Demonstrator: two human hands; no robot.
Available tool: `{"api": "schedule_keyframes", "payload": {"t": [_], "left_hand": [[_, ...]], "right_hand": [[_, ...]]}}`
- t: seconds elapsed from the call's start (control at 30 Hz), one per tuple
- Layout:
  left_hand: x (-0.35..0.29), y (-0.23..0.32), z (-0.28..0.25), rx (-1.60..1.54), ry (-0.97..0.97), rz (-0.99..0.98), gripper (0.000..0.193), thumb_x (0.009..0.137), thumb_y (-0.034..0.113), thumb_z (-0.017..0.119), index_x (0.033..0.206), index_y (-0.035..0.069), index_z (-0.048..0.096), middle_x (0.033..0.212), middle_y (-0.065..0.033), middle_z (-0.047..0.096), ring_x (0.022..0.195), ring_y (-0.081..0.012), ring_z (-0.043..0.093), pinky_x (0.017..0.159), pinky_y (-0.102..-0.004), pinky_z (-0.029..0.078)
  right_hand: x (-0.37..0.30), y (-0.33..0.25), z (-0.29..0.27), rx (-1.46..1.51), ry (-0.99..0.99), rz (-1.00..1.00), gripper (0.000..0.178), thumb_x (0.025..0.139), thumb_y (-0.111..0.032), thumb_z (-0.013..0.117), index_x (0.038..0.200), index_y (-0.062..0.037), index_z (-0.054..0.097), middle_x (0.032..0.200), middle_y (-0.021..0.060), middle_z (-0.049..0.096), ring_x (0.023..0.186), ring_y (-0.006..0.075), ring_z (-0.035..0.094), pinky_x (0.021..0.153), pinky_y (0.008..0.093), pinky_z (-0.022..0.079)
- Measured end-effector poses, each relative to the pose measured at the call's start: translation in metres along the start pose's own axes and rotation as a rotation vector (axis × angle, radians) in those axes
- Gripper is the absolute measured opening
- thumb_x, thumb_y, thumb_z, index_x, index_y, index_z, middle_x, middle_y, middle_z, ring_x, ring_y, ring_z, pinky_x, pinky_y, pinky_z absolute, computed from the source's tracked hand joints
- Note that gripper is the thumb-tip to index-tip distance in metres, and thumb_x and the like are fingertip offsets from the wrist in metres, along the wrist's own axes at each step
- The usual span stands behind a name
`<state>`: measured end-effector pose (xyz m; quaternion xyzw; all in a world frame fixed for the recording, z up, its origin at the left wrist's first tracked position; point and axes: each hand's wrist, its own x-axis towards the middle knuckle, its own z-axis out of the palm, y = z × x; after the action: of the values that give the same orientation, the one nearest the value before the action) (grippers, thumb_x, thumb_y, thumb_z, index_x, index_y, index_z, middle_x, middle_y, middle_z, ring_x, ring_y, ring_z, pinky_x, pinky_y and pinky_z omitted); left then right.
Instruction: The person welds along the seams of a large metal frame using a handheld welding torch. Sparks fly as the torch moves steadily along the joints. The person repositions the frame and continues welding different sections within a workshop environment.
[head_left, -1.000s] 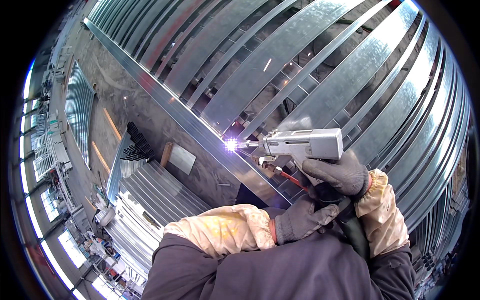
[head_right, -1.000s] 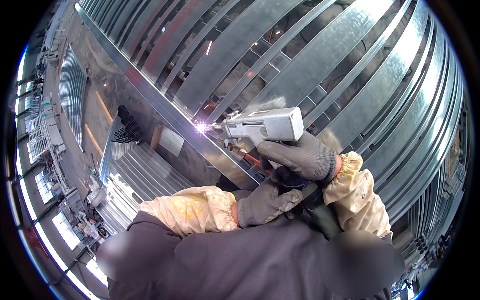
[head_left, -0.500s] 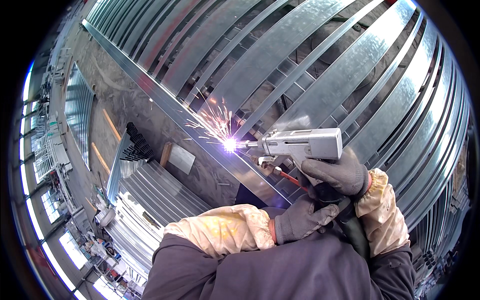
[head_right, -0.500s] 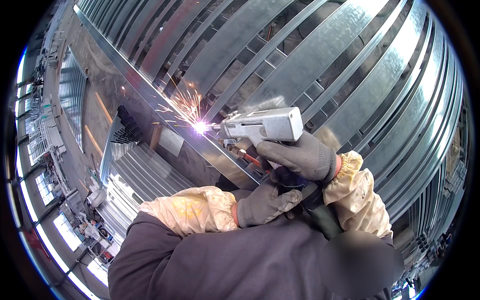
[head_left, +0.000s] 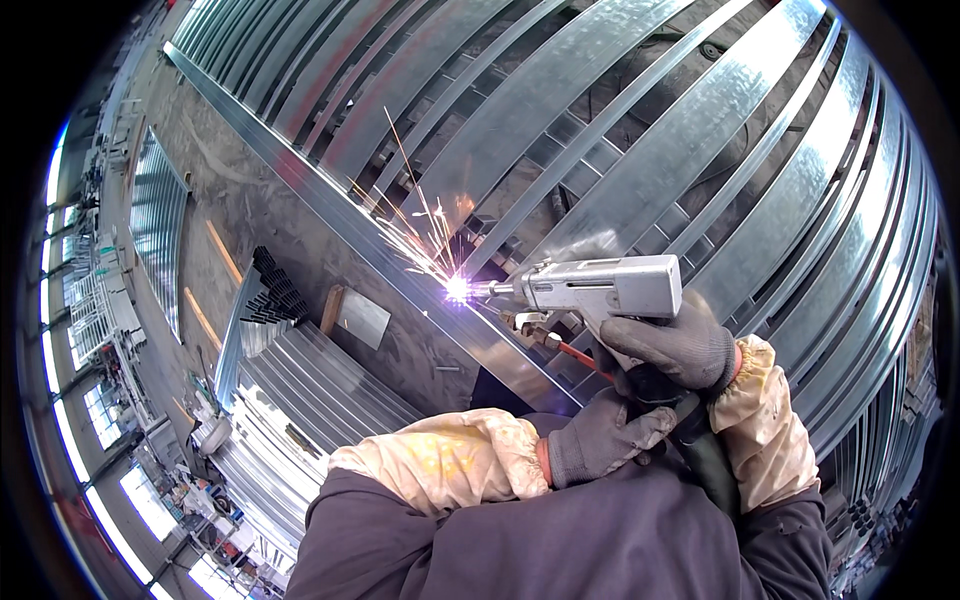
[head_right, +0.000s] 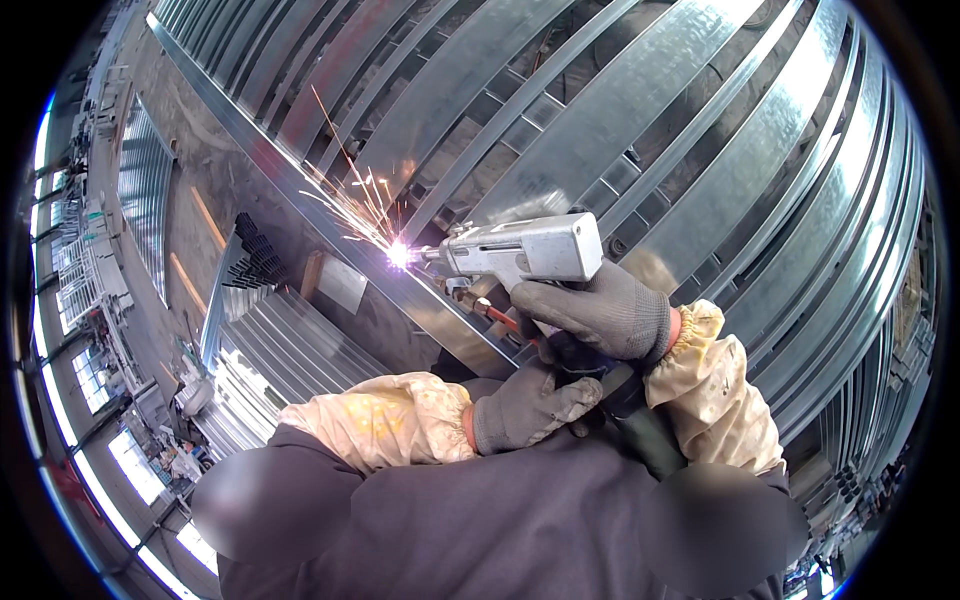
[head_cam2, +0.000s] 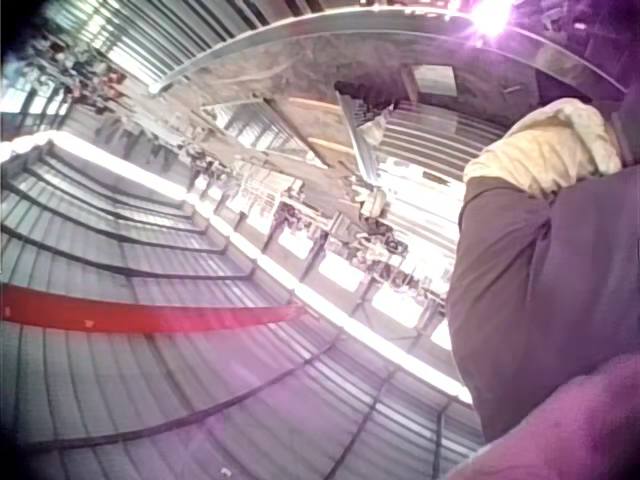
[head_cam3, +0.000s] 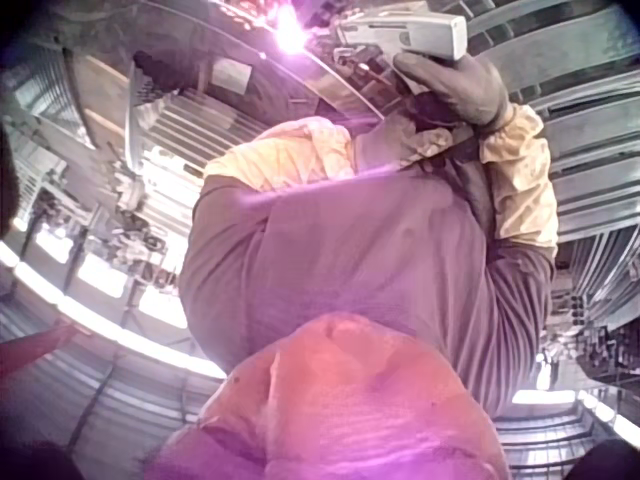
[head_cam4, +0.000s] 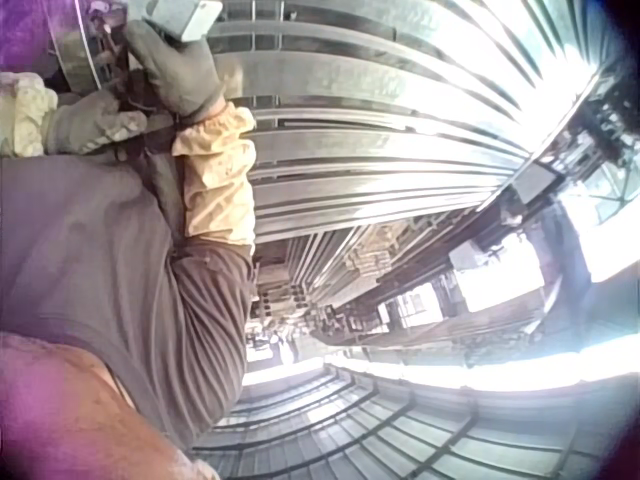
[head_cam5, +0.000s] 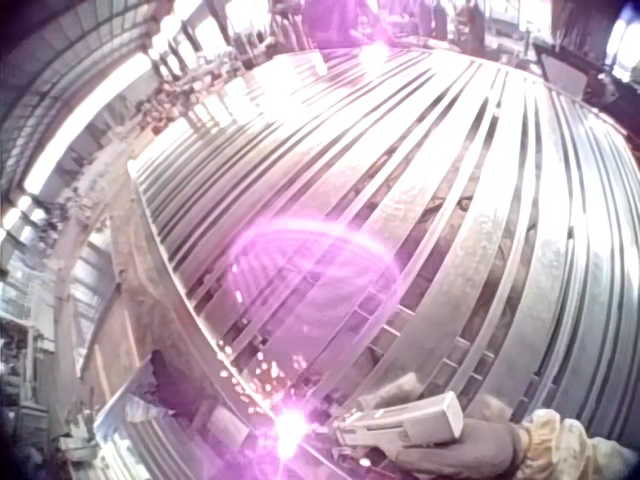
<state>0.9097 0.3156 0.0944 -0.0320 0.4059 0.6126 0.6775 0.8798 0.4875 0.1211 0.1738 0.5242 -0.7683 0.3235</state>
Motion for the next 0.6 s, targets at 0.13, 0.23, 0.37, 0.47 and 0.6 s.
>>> {"api": "schedule_keyframes", "payload": {"t": [0.13,0.23,0.37,0.47,0.6], "left_hand": [[0.002,-0.015,-0.005,-0.047,-0.035,-0.038,0.04,0.093,0.027,0.059,0.124,0.003,0.052,0.1,-0.0041,0.059,0.075,-0.0085,0.057,0.059,-0.0221,0.049],[0.002,-0.019,-0.004,-0.072,-0.051,-0.055,0.041,0.094,0.029,0.059,0.125,0.003,0.051,0.099,-0.003,0.058,0.075,-0.0076,0.056,0.059,-0.0215,0.048],[0.0,-0.01,0.006,-0.03,-0.056,-0.057,0.043,0.094,0.033,0.058,0.124,0.004,0.051,0.099,-0.0018,0.058,0.076,-0.0067,0.055,0.059,-0.0211,0.048],[0.001,-0.01,0.01,0.012,-0.077,-0.06,0.045,0.094,0.037,0.057,0.125,0.005,0.051,0.101,-0.0018,0.058,0.076,-0.0061,0.055,0.059,-0.0207,0.048],[0.002,-0.026,0.007,0.019,-0.084,-0.161,0.05,0.093,0.04,0.057,0.129,0.006,0.05,0.107,-0.0025,0.057,0.078,-0.0059,0.054,0.058,-0.0203,0.049]], "right_hand": [[-0.002,0.0,0.0,0.014,-0.014,-0.006,0.032,0.094,-0.028,0.058,0.11,-0.0006,0.061,0.083,0.0031,0.067,0.072,0.0057,0.056,0.06,0.0227,0.046],[-0.004,0.001,0.0,0.004,-0.016,0.01,0.032,0.095,-0.028,0.057,0.112,-0.0007,0.061,0.084,0.0037,0.067,0.074,0.0065,0.057,0.063,0.0234,0.047],[-0.01,0.009,-0.001,0.021,-0.026,-0.044,0.033,0.095,-0.028,0.057,0.114,-0.0007,0.059,0.086,0.0042,0.067,0.076,0.0081,0.058,0.067,0.0246,0.047],[-0.015,0.016,-0.002,0.038,-0.01,-0.016,0.034,0.095,-0.028,0.057,0.114,-0.0005,0.059,0.086,0.0038,0.066,0.077,0.0089,0.058,0.068,0.0255,0.047],[-0.016,0.028,-0.003,0.029,-0.003,-0.016,0.033,0.095,-0.028,0.057,0.112,-0.0001,0.059,0.083,0.0031,0.064,0.076,0.0092,0.058,0.067,0.0263,0.047]]}}
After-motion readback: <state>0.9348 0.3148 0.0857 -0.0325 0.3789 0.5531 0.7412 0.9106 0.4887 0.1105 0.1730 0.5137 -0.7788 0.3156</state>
